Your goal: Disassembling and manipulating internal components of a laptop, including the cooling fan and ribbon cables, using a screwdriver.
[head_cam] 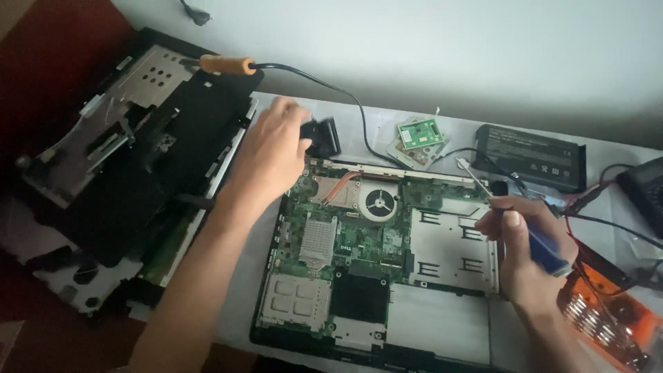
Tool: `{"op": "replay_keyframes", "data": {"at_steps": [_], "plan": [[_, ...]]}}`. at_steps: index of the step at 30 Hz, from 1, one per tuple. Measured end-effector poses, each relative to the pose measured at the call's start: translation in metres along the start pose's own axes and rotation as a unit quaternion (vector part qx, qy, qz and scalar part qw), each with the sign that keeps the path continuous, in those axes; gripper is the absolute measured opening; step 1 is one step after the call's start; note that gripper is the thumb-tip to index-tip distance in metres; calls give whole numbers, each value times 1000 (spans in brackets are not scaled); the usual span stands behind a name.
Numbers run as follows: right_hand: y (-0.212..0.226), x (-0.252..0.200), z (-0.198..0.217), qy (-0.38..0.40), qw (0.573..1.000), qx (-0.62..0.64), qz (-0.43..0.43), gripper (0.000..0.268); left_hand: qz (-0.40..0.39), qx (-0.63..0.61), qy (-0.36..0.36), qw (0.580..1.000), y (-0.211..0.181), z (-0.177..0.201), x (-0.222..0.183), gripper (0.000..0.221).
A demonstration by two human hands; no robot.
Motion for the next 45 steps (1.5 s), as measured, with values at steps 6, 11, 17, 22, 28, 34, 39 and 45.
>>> {"op": "replay_keyframes", "data": {"at_steps": [6, 11, 17, 22, 28, 34, 39, 45], "plan": [[-6, -1, 6, -1, 1000, -2, 0, 30, 41, -32, 116, 992, -9, -12, 15, 45], [-6, 0, 4, -12, 1000, -24, -9, 30, 65, -13, 113, 991, -8, -55, 37, 72], [-3, -3, 3, -4, 999, -19, -35, 27, 120, 45, 58, 990, -8, -84, 52, 65], [2, -1, 3, -3, 999, -25, -21, 27, 130, -11, 58, 990, -18, -43, 25, 53], [-4, -2, -1, 39, 999, 10, 19, 46, 69, -104, 106, 987, -41, -3, -27, 56], [-1, 2, -12, 47, 995, 75, 55, 35, -8, -224, 108, 969, -77, 23, -51, 74], [17, 0, -35, 178, 974, 140, 6, 44, 73, -350, 145, 922, -85, -1, -51, 67], [27, 14, -56, 184, 979, 74, -45, 49, 139, -407, 207, 879, -87, -26, -53, 65]]}}
Point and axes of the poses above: each hand's wrist, its own x-axis towards the middle knuckle, its own z-axis out of the back of the hand, y = z × x, the point moved 1 cm from there along x, towards the middle knuckle, and after that the axes turned 10 degrees about z, right-handed, at the moved point
